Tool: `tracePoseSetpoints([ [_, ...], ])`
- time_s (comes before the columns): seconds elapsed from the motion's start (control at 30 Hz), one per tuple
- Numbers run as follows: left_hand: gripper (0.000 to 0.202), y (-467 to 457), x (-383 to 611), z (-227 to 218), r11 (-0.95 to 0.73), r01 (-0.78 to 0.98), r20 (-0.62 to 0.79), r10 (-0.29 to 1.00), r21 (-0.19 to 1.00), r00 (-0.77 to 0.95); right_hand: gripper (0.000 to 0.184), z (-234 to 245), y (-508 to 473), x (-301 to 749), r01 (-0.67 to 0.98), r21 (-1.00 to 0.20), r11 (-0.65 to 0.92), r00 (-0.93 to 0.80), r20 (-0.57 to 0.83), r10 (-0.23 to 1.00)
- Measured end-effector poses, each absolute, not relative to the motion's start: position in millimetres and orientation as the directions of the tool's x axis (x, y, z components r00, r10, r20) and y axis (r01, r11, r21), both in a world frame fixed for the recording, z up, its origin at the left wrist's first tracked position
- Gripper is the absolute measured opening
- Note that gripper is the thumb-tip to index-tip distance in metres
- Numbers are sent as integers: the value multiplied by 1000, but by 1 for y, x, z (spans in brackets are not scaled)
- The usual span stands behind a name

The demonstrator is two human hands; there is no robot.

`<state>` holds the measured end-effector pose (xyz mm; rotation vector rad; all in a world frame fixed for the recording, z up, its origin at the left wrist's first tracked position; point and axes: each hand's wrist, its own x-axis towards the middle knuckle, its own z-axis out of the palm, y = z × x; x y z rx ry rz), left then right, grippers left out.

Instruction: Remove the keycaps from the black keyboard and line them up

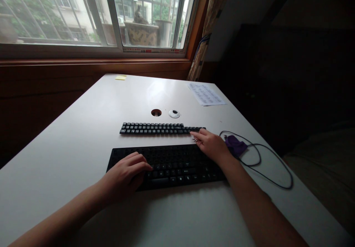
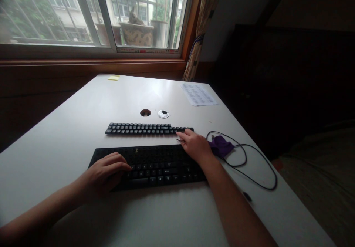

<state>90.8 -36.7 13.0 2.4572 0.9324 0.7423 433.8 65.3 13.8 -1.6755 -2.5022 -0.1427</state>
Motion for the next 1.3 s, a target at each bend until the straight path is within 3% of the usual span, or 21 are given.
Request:
tracePoseSetpoints([
  [0.5,32,-37,91,13,-693,486,331,699,533,634,48,16,68,429,934,67,352,-355,51,933],
  [1.3,34,-37,91,15,-697,492,330,696,521,637,45,15,69,431,931,19,364,-365,83,927],
])
